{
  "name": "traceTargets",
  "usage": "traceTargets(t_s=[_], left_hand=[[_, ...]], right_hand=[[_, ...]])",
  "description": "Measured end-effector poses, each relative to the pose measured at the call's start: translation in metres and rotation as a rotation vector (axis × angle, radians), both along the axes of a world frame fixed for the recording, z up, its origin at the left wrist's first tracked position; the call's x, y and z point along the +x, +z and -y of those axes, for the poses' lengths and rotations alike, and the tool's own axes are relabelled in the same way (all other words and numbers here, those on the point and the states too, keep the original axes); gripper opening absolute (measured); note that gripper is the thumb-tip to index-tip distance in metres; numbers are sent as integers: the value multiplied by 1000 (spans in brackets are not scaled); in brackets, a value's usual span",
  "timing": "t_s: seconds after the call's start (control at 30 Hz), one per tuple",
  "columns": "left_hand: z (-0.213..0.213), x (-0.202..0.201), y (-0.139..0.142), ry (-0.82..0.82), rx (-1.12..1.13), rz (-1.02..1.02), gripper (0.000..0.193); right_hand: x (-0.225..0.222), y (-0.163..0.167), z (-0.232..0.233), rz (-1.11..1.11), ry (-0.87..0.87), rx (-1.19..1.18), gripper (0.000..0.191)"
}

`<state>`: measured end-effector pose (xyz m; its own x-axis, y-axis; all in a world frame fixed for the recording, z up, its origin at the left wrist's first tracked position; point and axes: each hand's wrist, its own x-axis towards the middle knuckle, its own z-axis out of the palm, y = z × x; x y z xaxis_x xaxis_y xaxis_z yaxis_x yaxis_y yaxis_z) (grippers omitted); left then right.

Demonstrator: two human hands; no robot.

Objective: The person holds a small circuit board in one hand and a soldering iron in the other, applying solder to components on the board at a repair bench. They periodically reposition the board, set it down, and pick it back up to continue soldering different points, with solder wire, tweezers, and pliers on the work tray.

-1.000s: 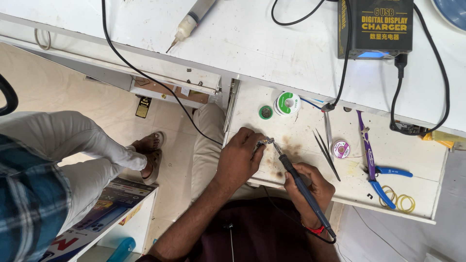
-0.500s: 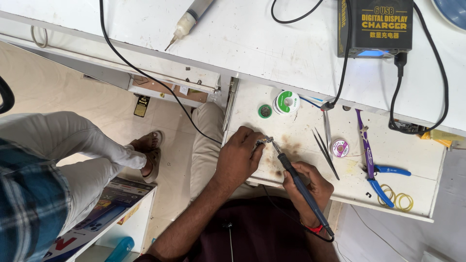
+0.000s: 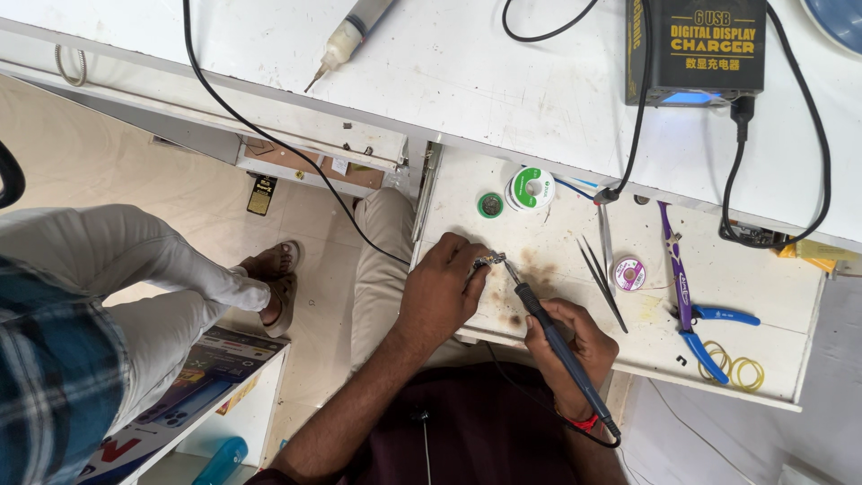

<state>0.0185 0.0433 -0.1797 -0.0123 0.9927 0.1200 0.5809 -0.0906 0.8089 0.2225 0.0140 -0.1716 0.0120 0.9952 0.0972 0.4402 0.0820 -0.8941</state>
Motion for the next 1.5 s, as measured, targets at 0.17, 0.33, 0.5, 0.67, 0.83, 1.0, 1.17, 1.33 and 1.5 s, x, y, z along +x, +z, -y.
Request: traceTargets(t_s=[0.17,0.33,0.5,0.67,0.83,1.0,1.17,1.33,1.5], left_hand=[[0,1,0,7,16,-6,25],[0,0,1,4,3,-6,26],[0,0,2,6,3,4,25],[0,0,2,8,11,2,25],[0,0,1,3,4,4,25],[1,0,1,7,13,-3,25],[0,0,1,9,18,3,25],[-1,0,2,4,0,1,26],[2,2,-5,14,-2,3,24]], right_hand=[[1,-1,0,-4,27,37,28],[2,0,0,5,17,-10,28],[2,0,0,12,34,3,29],[1,1,0,-2,27,3,28],[1,1,0,22,33,16,28],[2,0,1,4,30,-13,29],[0,1,1,47,4,27,27],[3,-6,2,41,29,70,27],[13,-19,5,44,-31,171,28]])
